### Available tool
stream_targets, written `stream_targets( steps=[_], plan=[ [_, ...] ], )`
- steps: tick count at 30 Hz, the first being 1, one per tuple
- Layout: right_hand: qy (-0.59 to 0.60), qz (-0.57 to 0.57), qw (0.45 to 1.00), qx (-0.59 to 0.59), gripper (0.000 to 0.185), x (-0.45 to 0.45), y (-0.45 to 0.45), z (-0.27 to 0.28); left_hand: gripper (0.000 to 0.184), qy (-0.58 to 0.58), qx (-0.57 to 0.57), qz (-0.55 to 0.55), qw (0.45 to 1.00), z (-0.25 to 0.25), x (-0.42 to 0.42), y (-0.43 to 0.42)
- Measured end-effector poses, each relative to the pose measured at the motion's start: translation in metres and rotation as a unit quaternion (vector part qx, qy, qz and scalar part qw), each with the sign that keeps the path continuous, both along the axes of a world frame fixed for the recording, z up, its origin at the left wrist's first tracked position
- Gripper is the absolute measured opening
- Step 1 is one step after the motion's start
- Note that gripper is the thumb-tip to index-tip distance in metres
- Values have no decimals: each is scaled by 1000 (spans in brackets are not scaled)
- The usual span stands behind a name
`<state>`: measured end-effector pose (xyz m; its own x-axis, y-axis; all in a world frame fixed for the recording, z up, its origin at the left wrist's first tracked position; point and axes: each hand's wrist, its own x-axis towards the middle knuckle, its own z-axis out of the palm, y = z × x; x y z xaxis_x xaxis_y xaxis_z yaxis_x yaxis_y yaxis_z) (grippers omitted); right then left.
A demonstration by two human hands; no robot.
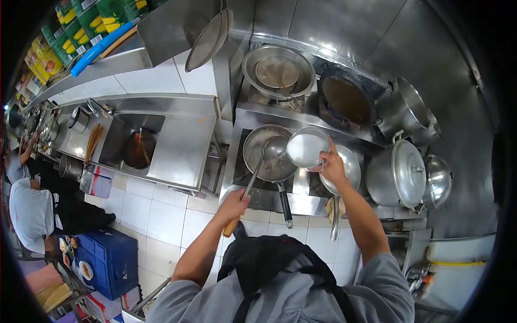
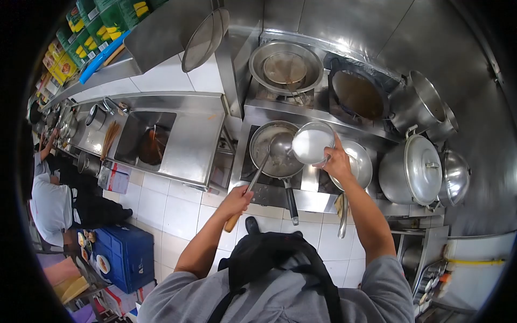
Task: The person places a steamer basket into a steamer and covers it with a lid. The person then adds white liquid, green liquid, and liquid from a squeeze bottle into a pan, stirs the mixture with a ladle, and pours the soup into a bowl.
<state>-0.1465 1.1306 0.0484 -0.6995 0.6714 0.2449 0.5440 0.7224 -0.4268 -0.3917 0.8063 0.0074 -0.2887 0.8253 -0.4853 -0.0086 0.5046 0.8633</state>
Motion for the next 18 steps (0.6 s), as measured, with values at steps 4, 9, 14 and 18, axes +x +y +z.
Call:
stream_targets(
  steps=[4, 9, 14, 18],
  plan=[
    [0, 0, 1000, -27, 48, -2, -4, 7, 20, -49, 13, 53, 997, -28, 27, 27],
    [-11, -15, 999, -29, 48, 0, -5, 11, 21, -149, -32, 15, 988, -7, 6, -8],
    [5, -4, 1000, -11, 48, 5, -7, 7, 20, 25, 4, 25, 999, -13, 5, -5],
    [13, -2, 1000, 4, 50, 3, -10, 6, 20, -99, -3, 68, 993, -31, 35, 22]
  ],
)
